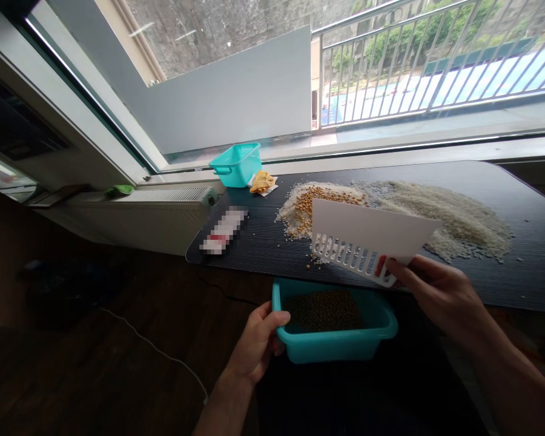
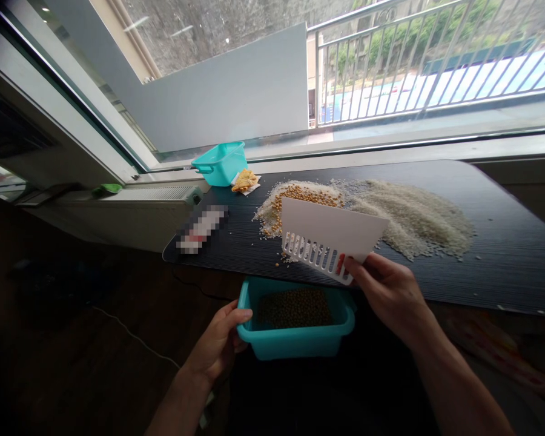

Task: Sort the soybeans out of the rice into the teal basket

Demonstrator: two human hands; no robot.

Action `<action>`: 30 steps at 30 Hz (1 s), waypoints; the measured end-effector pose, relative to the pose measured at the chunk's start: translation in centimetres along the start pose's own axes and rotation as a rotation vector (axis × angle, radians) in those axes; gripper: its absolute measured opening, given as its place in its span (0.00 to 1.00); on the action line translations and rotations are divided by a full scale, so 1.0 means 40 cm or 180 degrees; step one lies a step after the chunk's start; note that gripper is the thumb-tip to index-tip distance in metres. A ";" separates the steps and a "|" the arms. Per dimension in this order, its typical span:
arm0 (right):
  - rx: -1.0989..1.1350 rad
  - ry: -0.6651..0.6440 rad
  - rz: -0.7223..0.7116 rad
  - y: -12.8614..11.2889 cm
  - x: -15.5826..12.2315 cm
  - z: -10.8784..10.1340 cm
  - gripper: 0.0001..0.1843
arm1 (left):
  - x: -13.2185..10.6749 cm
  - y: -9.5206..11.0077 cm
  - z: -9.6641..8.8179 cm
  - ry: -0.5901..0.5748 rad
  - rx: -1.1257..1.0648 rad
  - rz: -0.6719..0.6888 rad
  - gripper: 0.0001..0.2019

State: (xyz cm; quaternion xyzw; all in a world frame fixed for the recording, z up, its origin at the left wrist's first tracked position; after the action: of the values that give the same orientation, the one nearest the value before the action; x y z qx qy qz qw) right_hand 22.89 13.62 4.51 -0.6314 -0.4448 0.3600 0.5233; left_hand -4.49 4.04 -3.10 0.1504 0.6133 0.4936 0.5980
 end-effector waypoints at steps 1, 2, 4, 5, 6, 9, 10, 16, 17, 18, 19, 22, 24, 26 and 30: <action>-0.0007 -0.0045 -0.0016 -0.003 -0.002 0.004 0.24 | 0.000 0.001 -0.001 0.0004 -0.0002 0.0000 0.16; 0.0001 -0.0079 -0.0033 -0.006 -0.004 0.006 0.24 | 0.000 0.002 -0.002 0.0010 -0.0002 -0.0001 0.16; 0.0035 -0.0125 -0.0040 -0.010 -0.007 0.005 0.24 | 0.001 0.004 -0.005 0.0035 -0.0004 -0.0002 0.16; 0.0041 -0.0119 -0.0042 -0.010 -0.008 0.002 0.24 | 0.001 0.006 -0.006 0.0049 -0.0009 -0.0002 0.16; 0.0031 -0.0102 -0.0047 -0.010 -0.008 -0.002 0.24 | 0.001 0.007 -0.007 0.0064 -0.0017 -0.0002 0.16; -0.0031 -0.0031 -0.0072 -0.008 -0.008 -0.009 0.25 | 0.002 0.011 -0.008 0.0083 -0.0046 0.0017 0.16; -0.0058 -0.0037 -0.0095 -0.008 -0.008 -0.007 0.26 | 0.002 0.012 -0.009 0.0087 -0.0051 0.0022 0.16; -0.0085 -0.0422 -0.0358 0.002 -0.022 0.044 0.27 | 0.002 0.027 -0.012 0.0158 -0.0081 0.0079 0.15; -0.0098 -0.0481 -0.0433 0.005 -0.025 0.051 0.27 | 0.002 0.030 -0.014 0.0188 -0.0080 0.0087 0.16; -0.0118 -0.0553 -0.0502 0.006 -0.030 0.057 0.27 | 0.002 0.033 -0.016 0.0221 -0.0073 0.0096 0.16; -0.0133 -0.0637 -0.0553 0.007 -0.034 0.062 0.27 | 0.001 0.036 -0.018 0.0248 -0.0060 0.0105 0.16; -0.0113 -0.0873 -0.0575 0.004 -0.048 0.063 0.26 | 0.000 0.044 -0.021 0.0254 -0.0024 0.0139 0.17; -0.0060 -0.0838 -0.0486 0.001 -0.049 0.050 0.26 | -0.001 0.046 -0.021 0.0222 -0.0012 0.0153 0.17; -0.0023 -0.0537 -0.0340 0.003 -0.040 0.024 0.27 | -0.001 0.045 -0.022 0.0212 -0.0012 0.0154 0.17; -0.0115 0.0144 -0.0168 0.019 -0.022 -0.020 0.29 | 0.002 0.032 -0.021 0.0215 -0.0042 0.0120 0.16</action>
State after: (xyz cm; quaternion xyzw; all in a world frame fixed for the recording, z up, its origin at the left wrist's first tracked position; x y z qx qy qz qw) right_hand 23.47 12.48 3.90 -0.6368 -0.4558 0.3237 0.5310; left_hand -5.76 4.35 -2.32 0.1413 0.6269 0.5136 0.5685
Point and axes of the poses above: each hand's wrist, its own x-axis towards the middle knuckle, its own z-axis out of the palm, y = z × x, the point moved 6 cm from there along x, towards the middle knuckle, and after that the axes turned 12 degrees about y, right-handed, at the moved point
